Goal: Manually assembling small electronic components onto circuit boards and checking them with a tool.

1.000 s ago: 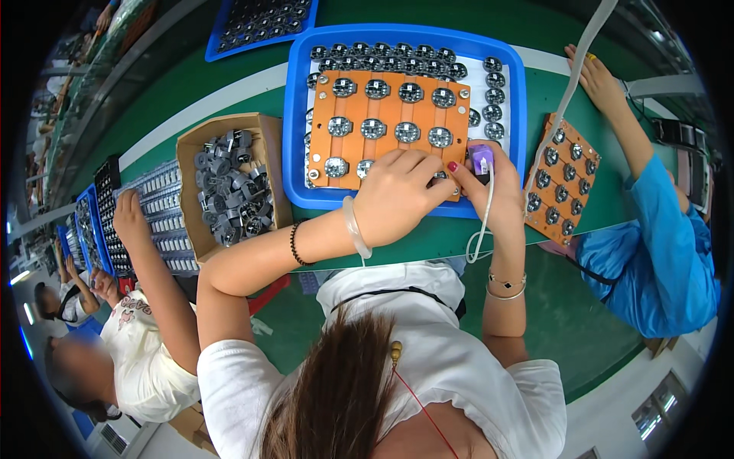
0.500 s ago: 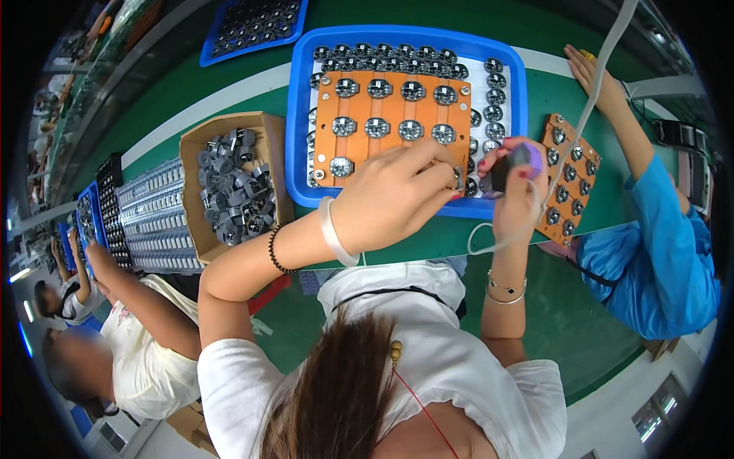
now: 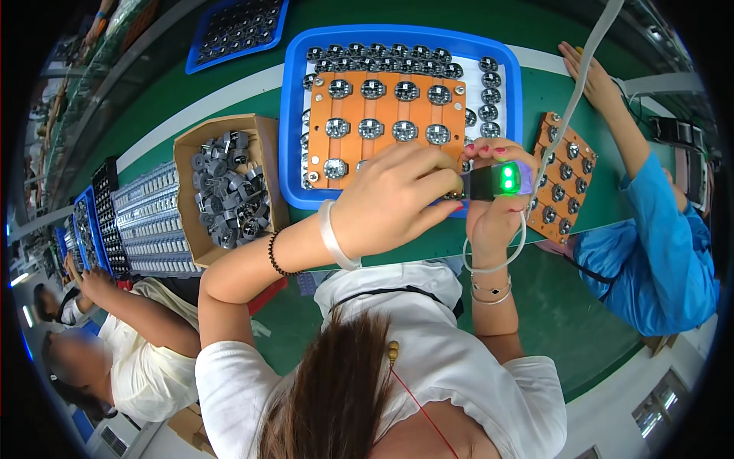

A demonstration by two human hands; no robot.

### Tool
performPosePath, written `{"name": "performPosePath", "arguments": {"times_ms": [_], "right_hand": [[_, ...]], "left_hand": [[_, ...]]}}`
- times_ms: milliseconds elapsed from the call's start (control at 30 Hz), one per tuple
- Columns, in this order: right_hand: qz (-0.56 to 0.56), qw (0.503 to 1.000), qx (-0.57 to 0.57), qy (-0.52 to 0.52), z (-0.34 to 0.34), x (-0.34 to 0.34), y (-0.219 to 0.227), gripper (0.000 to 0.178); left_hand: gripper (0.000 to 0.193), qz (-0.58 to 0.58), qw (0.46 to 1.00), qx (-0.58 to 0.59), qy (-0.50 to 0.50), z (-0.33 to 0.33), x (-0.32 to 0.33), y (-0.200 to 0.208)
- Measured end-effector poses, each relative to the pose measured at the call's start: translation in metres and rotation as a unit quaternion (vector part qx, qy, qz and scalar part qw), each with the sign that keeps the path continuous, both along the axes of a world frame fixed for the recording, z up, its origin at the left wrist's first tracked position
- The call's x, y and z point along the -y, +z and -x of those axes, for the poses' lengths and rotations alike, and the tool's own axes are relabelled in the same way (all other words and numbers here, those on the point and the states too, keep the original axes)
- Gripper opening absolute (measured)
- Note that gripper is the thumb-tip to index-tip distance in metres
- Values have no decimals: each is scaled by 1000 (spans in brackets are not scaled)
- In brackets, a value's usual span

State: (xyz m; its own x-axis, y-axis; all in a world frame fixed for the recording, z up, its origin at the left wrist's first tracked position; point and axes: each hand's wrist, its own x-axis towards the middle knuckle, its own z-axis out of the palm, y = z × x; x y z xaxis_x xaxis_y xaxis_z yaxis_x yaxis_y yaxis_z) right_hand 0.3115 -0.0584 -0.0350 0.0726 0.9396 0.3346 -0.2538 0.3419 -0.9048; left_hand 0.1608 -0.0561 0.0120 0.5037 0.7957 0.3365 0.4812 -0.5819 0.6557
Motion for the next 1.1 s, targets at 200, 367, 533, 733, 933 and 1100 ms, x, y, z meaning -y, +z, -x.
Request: {"name": "performPosePath", "arguments": {"times_ms": [200, 367, 533, 733, 933, 1100], "right_hand": [[39, 981, 180, 60, -24, 3, 3, 58], [144, 985, -41, -86, -34, 0, -11, 61], [80, 991, 85, -60, -42, -3, -18, 58], [104, 985, 126, -49, -37, -16, -22, 55], [107, 986, 129, -1, -21, -27, -11, 52], [109, 991, 63, 47, -18, -30, -15, 52]], "left_hand": [[17, 12, 1000, -22, 2, 7, -4, -10], [16, -33, 997, -64, -12, 7, -5, -36], [18, -67, 991, -112, 13, 6, -10, -25], [19, -101, 985, -114, 80, 6, -40, -24], [15, -108, 980, -165, 27, 7, -46, -36], [11, 10, 995, -97, 35, 3, -46, -24]]}}
